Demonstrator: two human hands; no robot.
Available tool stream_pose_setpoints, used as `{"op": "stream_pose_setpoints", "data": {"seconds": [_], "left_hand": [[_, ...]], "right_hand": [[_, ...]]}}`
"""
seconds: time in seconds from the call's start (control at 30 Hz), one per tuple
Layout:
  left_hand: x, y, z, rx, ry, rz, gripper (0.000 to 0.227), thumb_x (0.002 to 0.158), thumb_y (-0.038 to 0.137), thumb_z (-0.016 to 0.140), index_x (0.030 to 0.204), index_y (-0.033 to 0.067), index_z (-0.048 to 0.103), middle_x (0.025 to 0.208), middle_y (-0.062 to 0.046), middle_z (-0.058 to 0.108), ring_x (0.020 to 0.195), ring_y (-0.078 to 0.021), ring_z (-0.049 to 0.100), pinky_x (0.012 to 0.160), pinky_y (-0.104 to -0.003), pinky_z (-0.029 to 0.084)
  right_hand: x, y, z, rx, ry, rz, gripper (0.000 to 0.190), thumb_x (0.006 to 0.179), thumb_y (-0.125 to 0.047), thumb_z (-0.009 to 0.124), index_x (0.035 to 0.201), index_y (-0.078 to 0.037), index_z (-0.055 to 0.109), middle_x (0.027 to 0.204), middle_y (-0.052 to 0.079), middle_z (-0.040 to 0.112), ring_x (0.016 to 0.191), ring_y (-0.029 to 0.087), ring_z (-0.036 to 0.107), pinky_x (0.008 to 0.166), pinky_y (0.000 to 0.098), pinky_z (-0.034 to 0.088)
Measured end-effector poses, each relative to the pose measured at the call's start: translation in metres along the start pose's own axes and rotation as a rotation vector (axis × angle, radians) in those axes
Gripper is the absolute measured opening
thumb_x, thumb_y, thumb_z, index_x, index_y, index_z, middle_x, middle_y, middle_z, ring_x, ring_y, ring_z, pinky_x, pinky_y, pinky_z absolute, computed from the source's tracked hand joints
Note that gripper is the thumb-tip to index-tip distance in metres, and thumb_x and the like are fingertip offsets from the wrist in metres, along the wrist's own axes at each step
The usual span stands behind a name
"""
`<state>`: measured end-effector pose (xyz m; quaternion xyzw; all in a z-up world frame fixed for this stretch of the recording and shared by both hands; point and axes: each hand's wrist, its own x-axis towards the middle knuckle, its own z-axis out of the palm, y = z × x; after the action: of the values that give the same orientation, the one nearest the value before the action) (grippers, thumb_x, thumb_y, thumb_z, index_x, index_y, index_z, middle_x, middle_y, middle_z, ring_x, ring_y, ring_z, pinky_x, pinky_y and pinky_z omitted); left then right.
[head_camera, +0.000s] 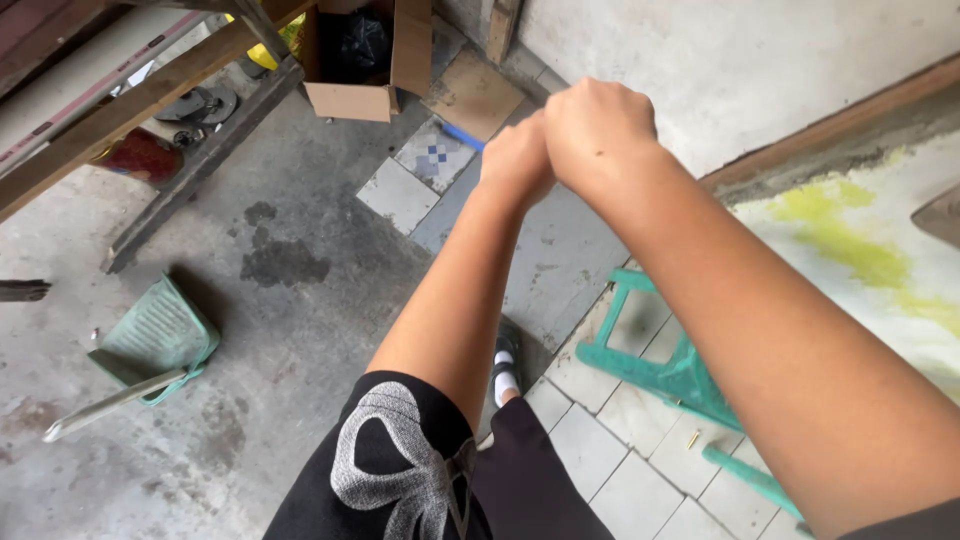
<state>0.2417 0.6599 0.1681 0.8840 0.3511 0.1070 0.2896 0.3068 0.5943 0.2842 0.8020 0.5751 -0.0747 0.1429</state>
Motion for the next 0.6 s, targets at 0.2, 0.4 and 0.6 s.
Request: {"op": "stream_pose_setpoints", "data": {"seconds": [0.2,0.4,0.6], "left_hand": [[0.103,-0.002,-0.015,-0.107,0.009,-0.133,0.043,0.092,0.040,0.055,0.129,0.0178,0.059,0.123,-0.011,0.071,0.115,-0.0348,0.065,0.092,-0.048,0.052],[0.169,-0.049,0.037,-0.074,-0.067,-0.135,0.040,0.095,0.038,0.053,0.132,0.0241,0.054,0.142,0.000,0.061,0.122,-0.0301,0.063,0.093,-0.046,0.052],[0.165,-0.103,0.126,0.060,-0.147,-0.028,0.031,0.097,0.026,0.052,0.127,0.0227,0.056,0.148,0.004,0.049,0.146,-0.0263,0.037,0.102,-0.041,0.050]], "right_hand": [[0.109,0.029,0.008,-0.077,0.086,0.102,0.017,0.082,-0.009,0.072,0.098,-0.008,0.078,0.096,0.016,0.077,0.089,0.033,0.075,0.061,0.0429,0.061],[0.192,0.052,0.091,-0.159,0.206,-0.009,0.012,0.080,-0.010,0.072,0.090,-0.008,0.077,0.086,0.012,0.077,0.079,0.027,0.077,0.055,0.0399,0.061],[0.199,0.052,0.165,-0.187,0.226,-0.167,0.011,0.083,-0.011,0.068,0.090,-0.005,0.074,0.076,0.010,0.076,0.069,0.023,0.077,0.050,0.0368,0.059]]}}
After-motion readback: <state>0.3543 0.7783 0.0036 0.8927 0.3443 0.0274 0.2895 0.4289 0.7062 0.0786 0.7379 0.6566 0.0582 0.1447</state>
